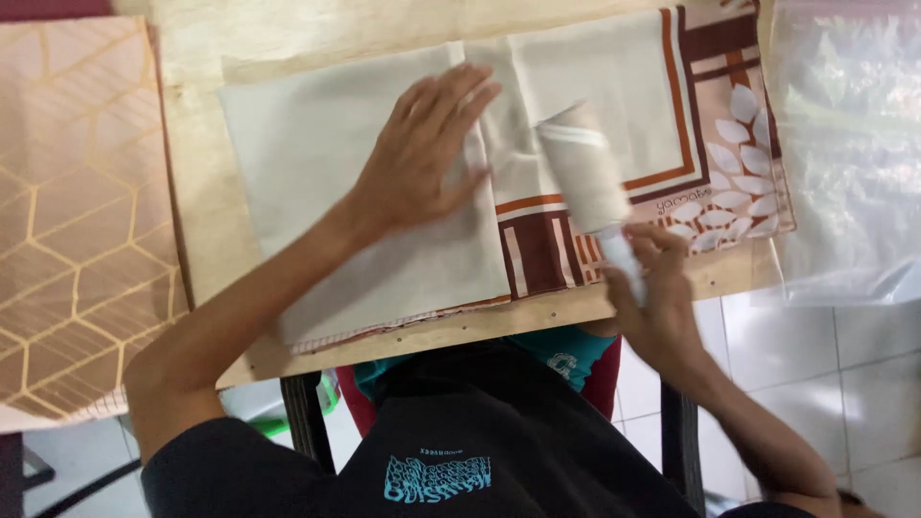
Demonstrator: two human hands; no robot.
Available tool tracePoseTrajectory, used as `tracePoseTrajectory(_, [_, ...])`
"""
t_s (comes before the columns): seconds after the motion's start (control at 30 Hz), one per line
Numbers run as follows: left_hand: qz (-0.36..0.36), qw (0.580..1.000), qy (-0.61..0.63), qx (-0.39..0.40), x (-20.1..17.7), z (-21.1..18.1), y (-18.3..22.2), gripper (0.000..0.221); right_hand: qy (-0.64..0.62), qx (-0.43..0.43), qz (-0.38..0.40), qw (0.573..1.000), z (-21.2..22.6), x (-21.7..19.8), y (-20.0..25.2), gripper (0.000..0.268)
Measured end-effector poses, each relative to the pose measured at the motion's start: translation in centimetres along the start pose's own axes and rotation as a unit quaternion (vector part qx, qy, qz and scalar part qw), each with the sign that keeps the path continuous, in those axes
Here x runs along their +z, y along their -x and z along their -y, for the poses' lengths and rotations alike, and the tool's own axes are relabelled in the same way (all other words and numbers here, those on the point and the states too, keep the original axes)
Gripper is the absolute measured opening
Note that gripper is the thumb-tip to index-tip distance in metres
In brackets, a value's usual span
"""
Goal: Using a lint roller to remove lint and dust from a patterned scarf, folding it repeatedly to clean all surfaces.
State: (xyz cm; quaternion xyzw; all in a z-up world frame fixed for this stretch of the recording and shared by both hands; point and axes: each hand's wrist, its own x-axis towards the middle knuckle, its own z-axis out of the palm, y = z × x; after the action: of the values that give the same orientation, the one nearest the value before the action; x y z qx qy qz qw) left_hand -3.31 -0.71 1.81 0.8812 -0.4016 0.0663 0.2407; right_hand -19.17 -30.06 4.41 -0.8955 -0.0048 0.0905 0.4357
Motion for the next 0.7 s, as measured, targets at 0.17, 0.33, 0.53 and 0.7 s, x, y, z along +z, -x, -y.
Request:
tracePoseTrajectory(0.17, [0.14,0.989,-0.037,-0.019,1.0,-2.6,2.3,0.124,-0.064,0.015,-0.022,0.998,0.1,6.7,1.1,0.025])
tracePoseTrajectory(0.33, [0.13,0.99,-0.001,-0.063,1.8,-2.4,2.7,0.141,0.114,-0.009,-0.089,0.989,2.5,9.5,1.3,0.021])
tracePoseTrajectory(0.53, [0.098,0.991,0.027,-0.085,2.3,-2.0,3.3,0.153,0.173,-0.019,-0.134,0.975,3.2,11.1,1.6,0.015])
tracePoseTrajectory(0.7, [0.132,0.987,-0.016,-0.087,1.9,-2.4,2.9,0.151,0.084,0.028,-0.126,0.988,1.8,10.1,1.8,0.024])
